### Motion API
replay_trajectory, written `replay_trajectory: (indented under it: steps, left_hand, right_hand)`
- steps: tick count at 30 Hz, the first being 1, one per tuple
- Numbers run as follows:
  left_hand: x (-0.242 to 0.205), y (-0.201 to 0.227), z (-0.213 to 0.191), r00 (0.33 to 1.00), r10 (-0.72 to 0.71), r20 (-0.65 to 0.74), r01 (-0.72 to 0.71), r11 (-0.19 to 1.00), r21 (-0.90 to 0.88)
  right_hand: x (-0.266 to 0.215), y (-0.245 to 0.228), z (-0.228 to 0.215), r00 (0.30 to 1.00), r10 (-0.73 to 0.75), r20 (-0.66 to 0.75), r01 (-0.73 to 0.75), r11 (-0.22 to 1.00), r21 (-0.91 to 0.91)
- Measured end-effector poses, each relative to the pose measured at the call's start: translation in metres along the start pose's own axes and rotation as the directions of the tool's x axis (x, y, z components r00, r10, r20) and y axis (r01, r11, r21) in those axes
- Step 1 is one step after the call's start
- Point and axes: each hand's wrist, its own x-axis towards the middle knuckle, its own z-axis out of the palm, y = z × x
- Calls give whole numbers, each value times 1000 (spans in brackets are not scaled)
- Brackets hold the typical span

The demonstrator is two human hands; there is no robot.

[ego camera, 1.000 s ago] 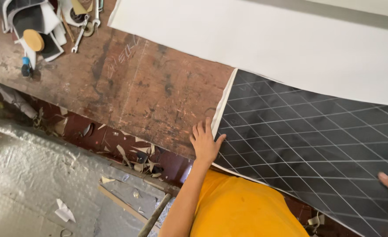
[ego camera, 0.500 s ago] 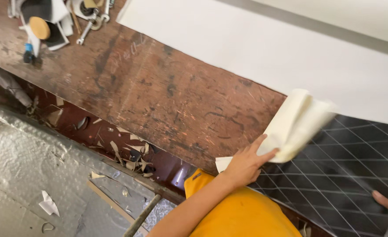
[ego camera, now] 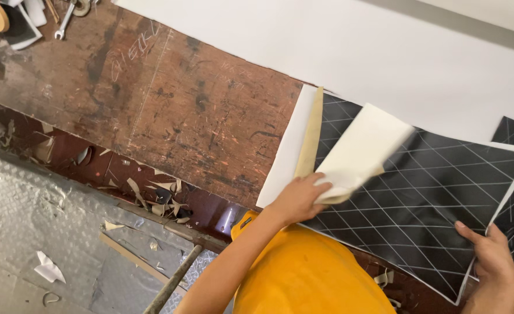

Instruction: The person cuts sections of quilted upholstery material using shears, then handles a roll of foam and begins peeling the backing off one of the cut panels.

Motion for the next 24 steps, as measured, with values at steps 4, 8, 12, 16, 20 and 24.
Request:
replay_trajectory:
  steps: [4, 8, 12, 16, 20, 24]
  left_hand:
    - [12, -8, 5, 995, 47, 93, 10, 846, -534]
    - [40, -20, 13, 915, -371, 161, 402, 797, -451]
    - [47, -27, 6, 797, -579, 169, 559, 814, 156]
    - [8, -62, -65, 632, -763, -135, 775, 620, 124]
    - [-8, -56, -79, 682, -677, -277, 725, 676, 135]
    - [18, -11, -26, 754, -657, -11, 648, 741, 176]
  right_hand:
    - [1, -7, 5, 1000, -6, -23, 6, 1000, 4]
    - [-4, -5, 7, 999, 11, -45, -10, 1000, 9]
    - [5, 4, 0, 1000, -10, 3, 10, 1000, 15]
    - [15, 15, 0, 997, -70, 31, 67, 994, 83]
    - [24, 27, -3, 1000, 11, 16, -10, 1000, -14]
    - [33, 31, 3, 999, 31, 31, -32, 999, 24]
